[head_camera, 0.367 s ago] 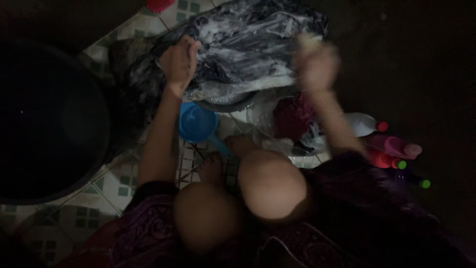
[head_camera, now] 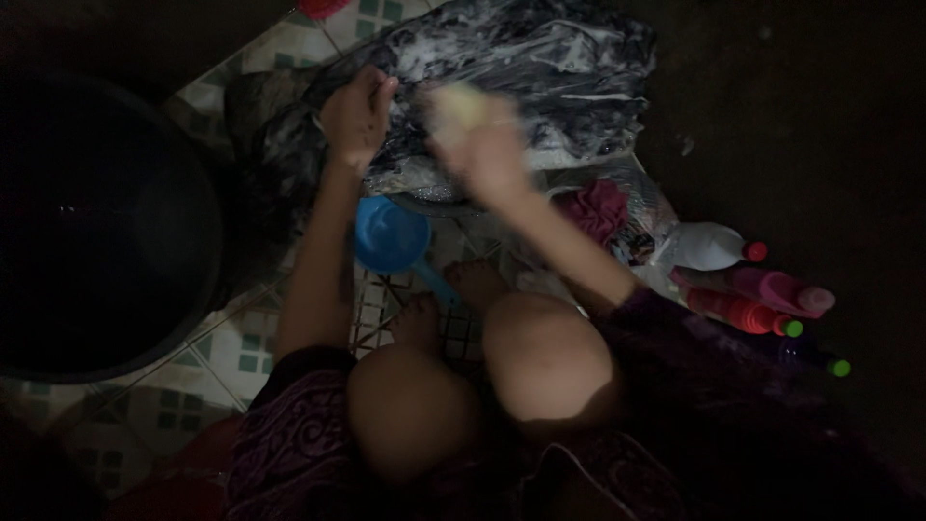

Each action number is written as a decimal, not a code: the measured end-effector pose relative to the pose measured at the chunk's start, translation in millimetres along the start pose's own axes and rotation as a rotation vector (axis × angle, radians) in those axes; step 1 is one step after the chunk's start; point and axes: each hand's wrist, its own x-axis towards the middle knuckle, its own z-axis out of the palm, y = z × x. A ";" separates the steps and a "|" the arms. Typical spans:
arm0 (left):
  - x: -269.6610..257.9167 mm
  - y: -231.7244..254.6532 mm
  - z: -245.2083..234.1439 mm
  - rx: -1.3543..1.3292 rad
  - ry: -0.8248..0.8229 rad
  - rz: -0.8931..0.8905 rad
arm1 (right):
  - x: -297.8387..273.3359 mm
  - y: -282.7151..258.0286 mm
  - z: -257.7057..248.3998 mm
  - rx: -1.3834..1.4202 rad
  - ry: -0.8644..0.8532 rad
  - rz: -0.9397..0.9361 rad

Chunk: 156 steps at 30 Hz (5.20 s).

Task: The person is hand-washing a dark patterned garment on a tiled floor. They scrub the fabric with a bar of soap, rinse it with water from a blue scoop, and apply liquid detergent from a purple bottle.

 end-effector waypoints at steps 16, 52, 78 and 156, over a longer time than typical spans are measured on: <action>-15.8 -87.6 38.4 -0.333 -0.127 0.042 | 12.0 -21.7 37.4 0.116 -0.236 0.007; -73.1 49.6 -9.5 0.187 -0.166 0.483 | -52.4 163.6 -147.1 0.014 -0.384 0.409; -52.1 57.0 26.7 0.330 -0.043 0.293 | -24.9 111.6 11.8 -0.347 -0.213 0.085; -50.6 93.6 42.6 0.128 -0.352 0.397 | -22.0 129.2 -53.6 -0.227 -0.260 0.221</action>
